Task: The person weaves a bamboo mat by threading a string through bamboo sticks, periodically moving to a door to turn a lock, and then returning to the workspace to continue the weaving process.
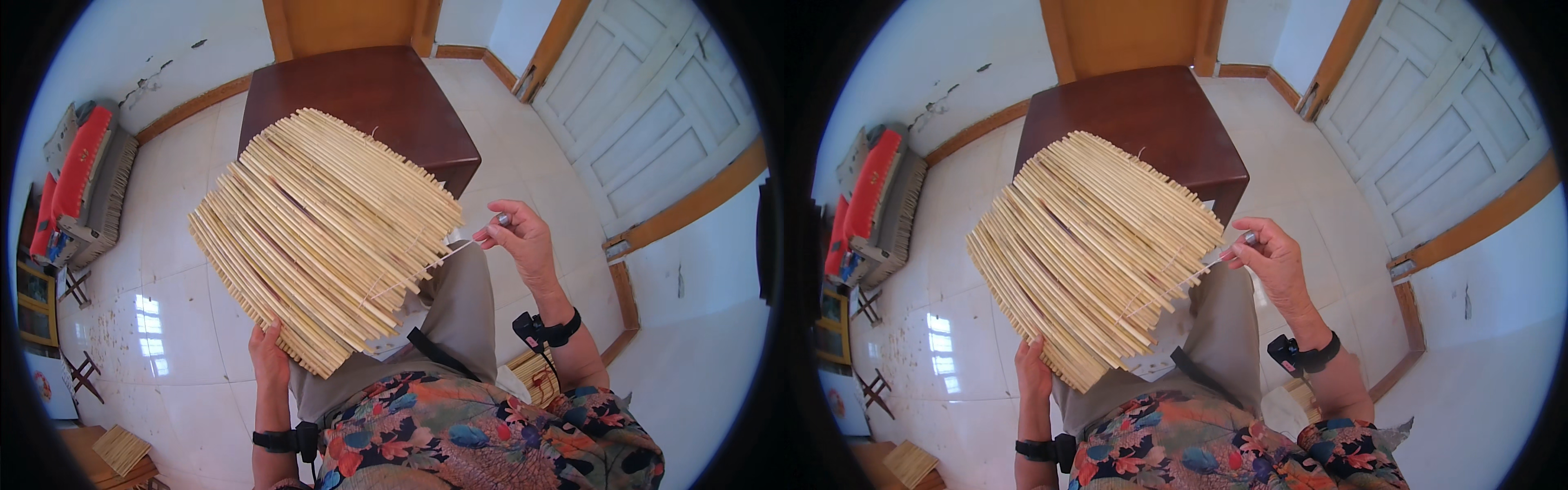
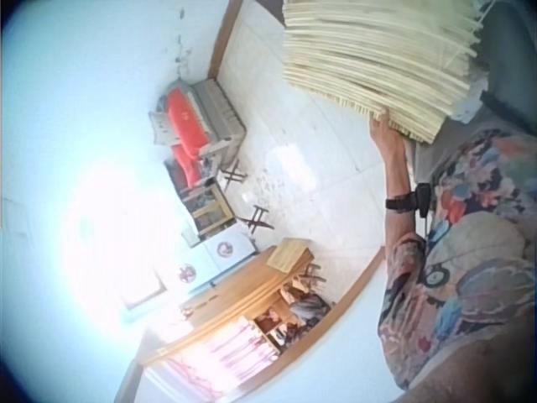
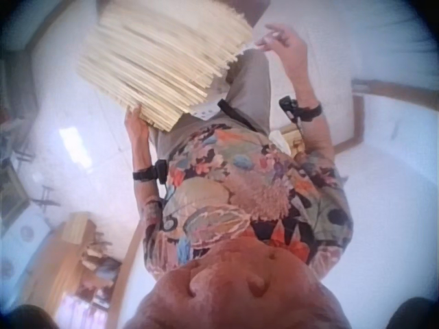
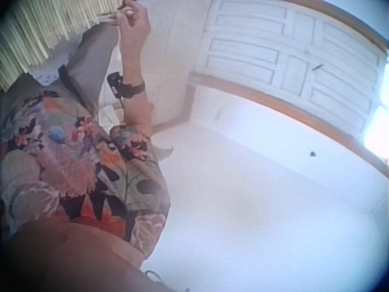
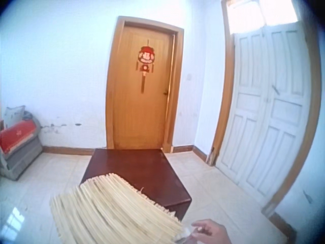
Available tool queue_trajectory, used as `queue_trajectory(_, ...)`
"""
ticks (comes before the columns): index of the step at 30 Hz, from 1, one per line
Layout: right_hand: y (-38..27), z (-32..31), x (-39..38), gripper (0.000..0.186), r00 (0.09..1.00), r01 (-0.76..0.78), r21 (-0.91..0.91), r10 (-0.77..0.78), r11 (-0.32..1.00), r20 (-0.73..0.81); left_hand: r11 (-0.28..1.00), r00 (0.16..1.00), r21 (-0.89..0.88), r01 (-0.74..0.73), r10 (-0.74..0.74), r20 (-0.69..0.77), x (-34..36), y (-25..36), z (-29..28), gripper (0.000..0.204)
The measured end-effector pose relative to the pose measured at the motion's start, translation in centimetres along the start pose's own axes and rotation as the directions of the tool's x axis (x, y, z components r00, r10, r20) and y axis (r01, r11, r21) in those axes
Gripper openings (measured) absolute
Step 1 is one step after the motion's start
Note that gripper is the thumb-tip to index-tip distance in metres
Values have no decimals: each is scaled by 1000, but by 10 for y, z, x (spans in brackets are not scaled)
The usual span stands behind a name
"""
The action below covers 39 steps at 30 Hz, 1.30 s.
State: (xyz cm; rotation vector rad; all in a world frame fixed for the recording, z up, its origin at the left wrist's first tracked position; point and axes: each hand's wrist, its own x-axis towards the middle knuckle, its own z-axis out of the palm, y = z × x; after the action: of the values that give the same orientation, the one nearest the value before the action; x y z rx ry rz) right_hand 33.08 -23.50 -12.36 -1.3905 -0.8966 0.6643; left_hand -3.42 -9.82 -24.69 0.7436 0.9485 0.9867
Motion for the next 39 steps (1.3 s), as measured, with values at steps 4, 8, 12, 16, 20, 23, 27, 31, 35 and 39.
queue_trajectory(4, -4, 15, 5, 28, 995, -87, 264, 69, 960, 77, 1000, 1000, 16, -20, 20, -12, 0, 3, 1, 35)
queue_trajectory(8, 4, 30, 17, 26, 981, -182, 572, 111, 800, 156, 989, 997, 143, 30, -20, -74, -2, 9, -3, 33)
queue_trajectory(12, 24, 27, 29, 19, 958, -284, 530, 214, 799, 191, 951, 988, 308, 37, 12, -154, -10, 15, 3, 42)
queue_trajectory(16, 42, 33, 40, 17, 939, -340, 477, 264, 811, 220, 946, 964, 324, 36, 53, -262, -24, 27, -17, 44)
queue_trajectory(20, 55, 28, 48, 16, 946, -322, 422, 272, 848, 175, 886, 958, 457, -81, 196, -210, -52, 33, -10, 28)
queue_trajectory(23, 69, 22, 58, 12, 955, -286, 145, 271, 947, 117, 912, 977, 377, 159, -201, 73, -82, 34, 9, 22)
queue_trajectory(27, 102, 9, 79, 14, 982, -127, -20, 129, 992, 135, 788, 772, 454, 416, -570, 283, -100, 9, 27, 32)
queue_trajectory(31, 114, 7, 94, 16, 979, 164, -404, -97, 900, 179, 765, 738, 427, 482, -617, 273, -99, -9, 32, 42)
queue_trajectory(35, 115, 7, 102, 15, 973, 138, -515, -18, 846, 231, 779, 731, 289, 556, -624, 275, -96, -24, 29, 48)
queue_trajectory(39, 132, 8, 110, 18, 968, 168, -434, -64, 885, 245, 806, 776, -12, 592, -566, 280, -101, -28, 36, 51)
